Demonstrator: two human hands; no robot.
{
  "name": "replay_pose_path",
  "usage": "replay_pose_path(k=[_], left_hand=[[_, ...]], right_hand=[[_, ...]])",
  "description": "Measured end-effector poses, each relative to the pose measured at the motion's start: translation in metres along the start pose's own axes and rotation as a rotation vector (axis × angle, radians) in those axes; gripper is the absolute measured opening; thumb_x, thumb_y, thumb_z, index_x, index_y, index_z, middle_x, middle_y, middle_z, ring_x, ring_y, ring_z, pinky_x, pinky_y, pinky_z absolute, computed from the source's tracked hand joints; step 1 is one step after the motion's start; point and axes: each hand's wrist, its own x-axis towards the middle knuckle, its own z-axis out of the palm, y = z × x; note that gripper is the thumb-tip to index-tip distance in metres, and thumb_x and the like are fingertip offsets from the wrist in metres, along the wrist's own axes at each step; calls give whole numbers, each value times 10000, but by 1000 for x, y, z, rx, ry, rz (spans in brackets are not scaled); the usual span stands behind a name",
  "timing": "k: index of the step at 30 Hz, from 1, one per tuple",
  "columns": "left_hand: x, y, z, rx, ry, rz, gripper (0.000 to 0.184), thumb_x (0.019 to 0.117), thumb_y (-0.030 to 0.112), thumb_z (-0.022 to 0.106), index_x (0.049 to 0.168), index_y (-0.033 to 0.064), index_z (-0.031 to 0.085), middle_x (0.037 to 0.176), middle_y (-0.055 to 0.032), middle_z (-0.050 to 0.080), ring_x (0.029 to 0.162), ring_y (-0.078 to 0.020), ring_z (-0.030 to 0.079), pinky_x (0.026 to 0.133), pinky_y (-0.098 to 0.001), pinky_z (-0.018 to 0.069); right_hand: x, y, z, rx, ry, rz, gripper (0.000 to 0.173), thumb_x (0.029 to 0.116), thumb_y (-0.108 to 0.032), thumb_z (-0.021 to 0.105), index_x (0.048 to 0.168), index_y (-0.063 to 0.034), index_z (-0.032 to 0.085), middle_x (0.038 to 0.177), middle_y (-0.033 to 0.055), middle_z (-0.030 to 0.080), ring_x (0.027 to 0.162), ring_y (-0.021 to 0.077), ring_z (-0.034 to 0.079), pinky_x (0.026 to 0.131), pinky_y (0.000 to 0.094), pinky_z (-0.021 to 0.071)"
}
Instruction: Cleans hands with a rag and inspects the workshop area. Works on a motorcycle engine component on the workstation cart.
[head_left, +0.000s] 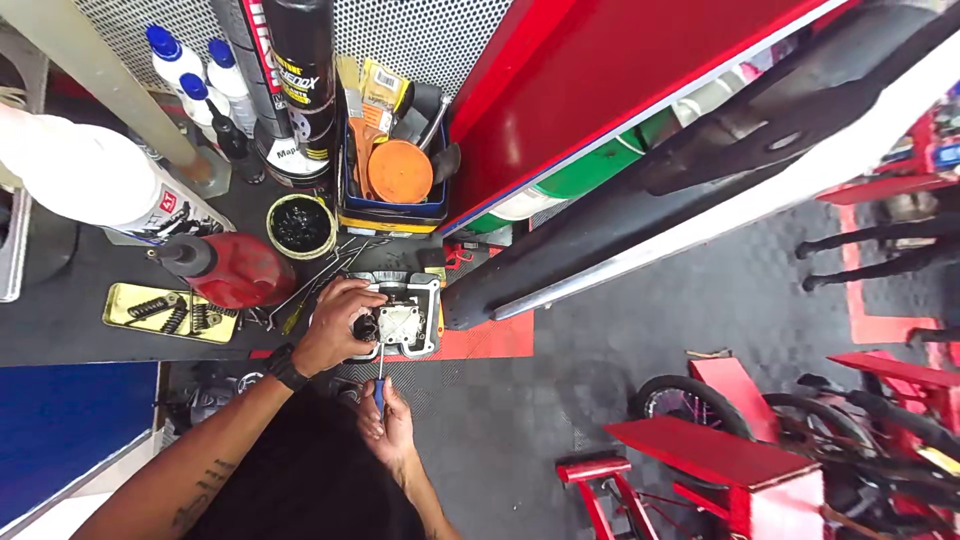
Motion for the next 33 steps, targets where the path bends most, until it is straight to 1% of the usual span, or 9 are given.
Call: replay_pose_path(k=[8,17,21,23,25,28,30,32,33], left_hand=[[0,0,1,-3,9,2,625,622,260,887,1213,163,707,1280,31,701,1395,-232,491,1247,-567,199],[1,0,0,-5,17,7,615,628,273,887,1211,181,713,1276,45,703,1376,-223,505,1240,-547,222],[1,-1,1,5,14,8,627,621,266,895,1214,184,711,1284,49,699,1384,-227,499,1241,-557,225],[0,0,1,15,12,6,622,628,275,890,1217,182,711,1291,45,697,1390,-236,495,1235,-565,229],[0,0,1,15,12,6,613,632,273,888,1213,183,714,1289,45,698,1392,-237,495,1236,-568,229],[0,-1,1,8,18,11,608,641,272,885,1217,186,711,1285,46,700,1392,-234,494,1237,-564,225],[0,-1,1,8,18,14,607,648,274,881,1223,188,707,1287,46,698,1394,-230,492,1241,-561,216],[-1,-1,1,22,17,16,614,652,284,879,1233,193,701,1293,46,693,1394,-228,489,1241,-553,221],[-1,-1,1,29,16,17,615,655,286,873,1237,193,698,1295,41,691,1392,-231,490,1240,-552,223]], right_hand=[[-1,1,5,-130,91,-98,382,1040,-416,567,964,-64,692,580,-37,542,423,27,472,397,171,377],[-1,2,7,-211,115,-165,392,1055,-402,546,975,-47,693,585,-21,542,431,31,470,403,174,377],[-2,4,12,-490,269,-288,387,1081,-327,480,945,-32,691,593,-8,551,430,17,441,393,167,354],[-2,6,14,-644,346,-372,377,1083,-257,455,933,-12,701,589,2,572,434,17,450,398,169,365],[-2,8,15,-702,377,-415,363,1082,-213,454,964,10,714,592,11,590,443,22,473,411,175,392],[-3,3,7,-492,252,-290,380,1070,-313,511,1094,4,719,640,33,625,465,41,514,426,183,421],[-2,0,0,-264,129,-148,415,1038,-407,569,1214,-53,695,708,28,653,507,55,554,463,191,457],[0,0,-1,-115,41,-49,443,1017,-458,587,1277,-107,665,751,23,666,532,67,576,485,199,480],[1,0,1,-91,15,-20,466,1017,-479,575,1295,-115,660,741,21,665,521,65,570,477,200,475]])
